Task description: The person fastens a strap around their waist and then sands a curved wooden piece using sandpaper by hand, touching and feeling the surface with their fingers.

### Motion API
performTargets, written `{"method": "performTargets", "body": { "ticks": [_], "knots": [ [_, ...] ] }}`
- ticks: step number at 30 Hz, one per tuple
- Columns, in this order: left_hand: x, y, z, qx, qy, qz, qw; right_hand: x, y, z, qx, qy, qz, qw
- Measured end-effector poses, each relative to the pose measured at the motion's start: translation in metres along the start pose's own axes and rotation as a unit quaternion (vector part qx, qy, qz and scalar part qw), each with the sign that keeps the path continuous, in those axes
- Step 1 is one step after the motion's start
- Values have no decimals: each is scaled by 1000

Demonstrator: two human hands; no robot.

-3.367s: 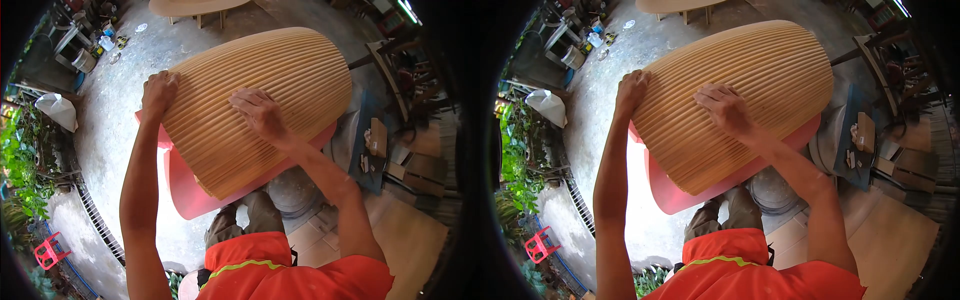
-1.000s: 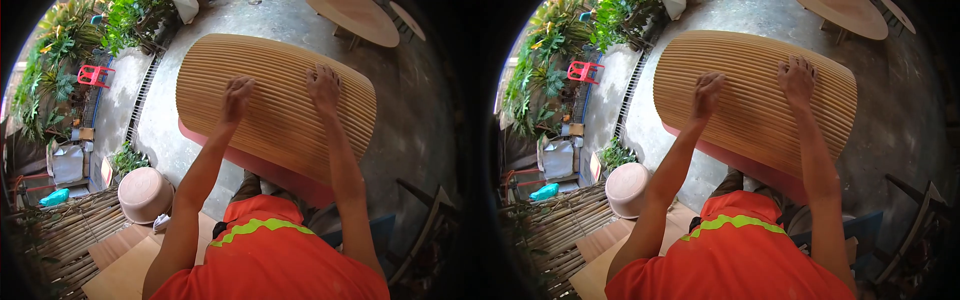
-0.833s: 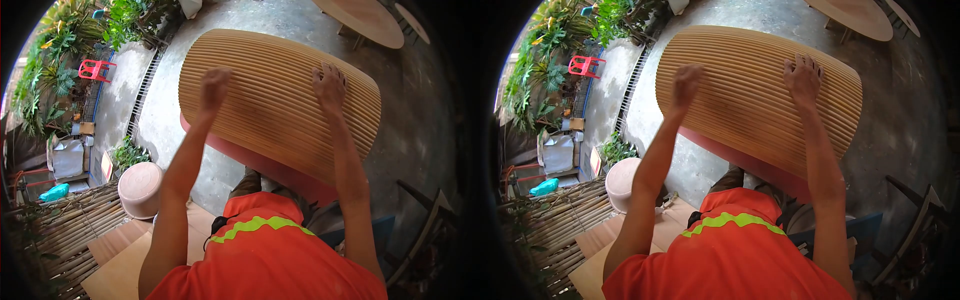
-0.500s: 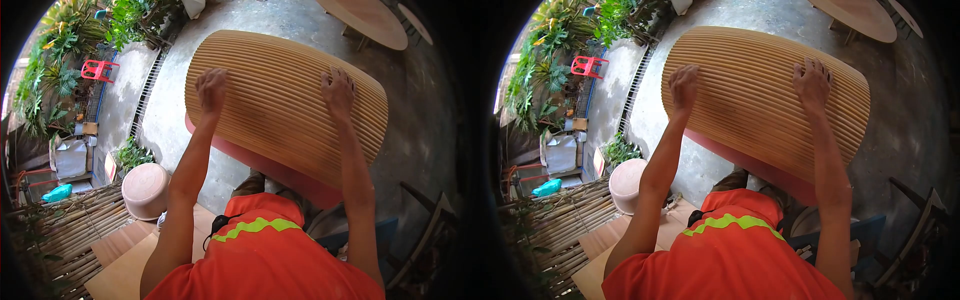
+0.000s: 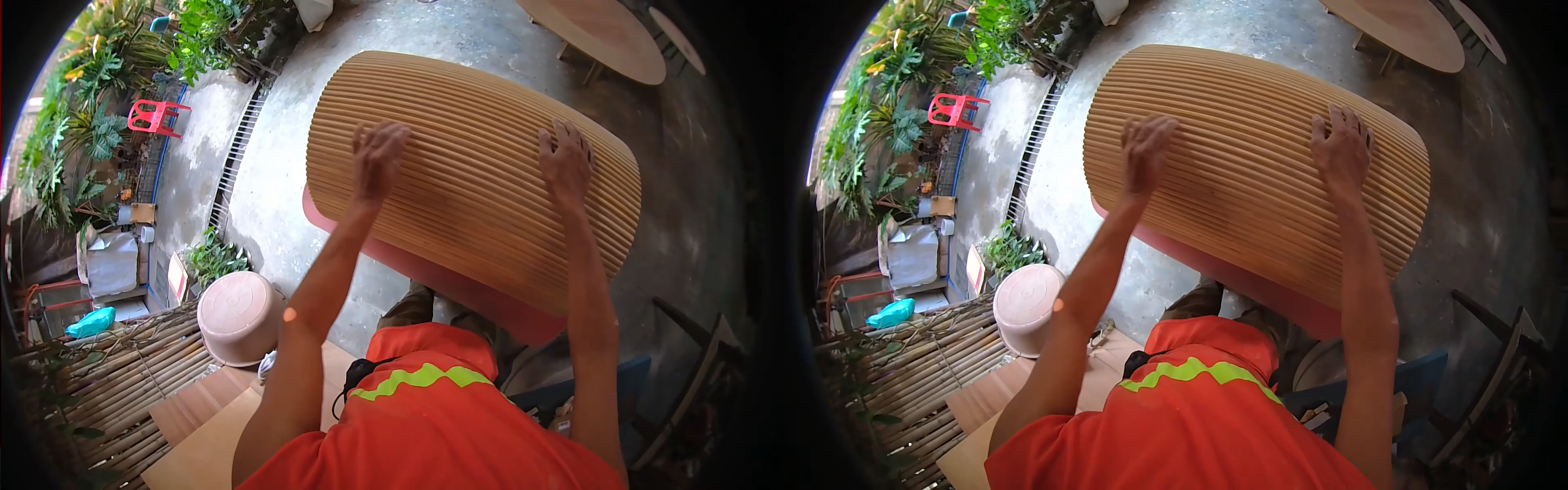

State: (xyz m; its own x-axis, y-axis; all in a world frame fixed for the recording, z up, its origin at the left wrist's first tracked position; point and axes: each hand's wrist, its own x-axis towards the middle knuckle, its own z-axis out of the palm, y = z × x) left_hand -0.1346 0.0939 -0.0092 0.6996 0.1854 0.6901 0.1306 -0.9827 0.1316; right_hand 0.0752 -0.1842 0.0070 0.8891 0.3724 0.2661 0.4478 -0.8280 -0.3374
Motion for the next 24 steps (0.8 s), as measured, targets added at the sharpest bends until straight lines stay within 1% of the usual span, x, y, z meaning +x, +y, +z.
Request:
{"method": "performTargets", "body": {
  "ticks": [2,3,4,6,7,9,10,11,12,14,16,18,20,21,22,23,24],
  "knots": [
    [-1,-49,-11,31,-33,-16,999,-1,-3,-3,1,-7,0,1000],
    [2,-66,-20,9,11,-5,1000,-1,-4,-3,2,-8,6,1000],
    [2,-70,-19,11,11,-2,1000,0,-4,-2,5,-6,8,1000],
    [-1,-77,-16,24,-13,-51,998,2,-5,0,-22,-11,8,1000],
    [-6,-70,-8,1,-6,-15,1000,-1,-5,-1,-20,-12,6,1000],
    [-4,-86,-12,-4,-9,-1,1000,0,-7,-6,-14,-26,29,999],
    [-11,-97,-16,-11,-17,9,1000,1,-9,-8,-14,-29,26,999],
    [-17,-122,-17,77,-60,-29,995,3,-10,-10,-18,-46,31,998],
    [-11,-132,-24,59,-34,-73,995,0,-10,-11,-24,-67,37,997],
    [-12,-124,-17,31,-57,-114,991,0,-11,-12,-29,-67,37,997],
    [-12,-91,-16,-36,-9,-27,999,3,-13,-10,-34,-64,33,997],
    [-14,-113,-22,-47,-24,-17,998,0,-7,-8,-28,-40,26,998],
    [-10,-145,-22,59,-16,-109,992,1,-6,-4,-35,-40,25,998],
    [-10,-146,-21,60,-18,-128,990,0,-6,-4,-38,-38,25,998],
    [-10,-129,-21,62,-16,-127,990,-1,-8,-6,-36,-36,24,998],
    [-9,-99,-21,3,-15,-66,998,-1,-11,-9,-39,-44,32,998],
    [-10,-86,-20,-56,-15,-4,998,1,-14,-10,-42,-50,40,997]
  ]
}}
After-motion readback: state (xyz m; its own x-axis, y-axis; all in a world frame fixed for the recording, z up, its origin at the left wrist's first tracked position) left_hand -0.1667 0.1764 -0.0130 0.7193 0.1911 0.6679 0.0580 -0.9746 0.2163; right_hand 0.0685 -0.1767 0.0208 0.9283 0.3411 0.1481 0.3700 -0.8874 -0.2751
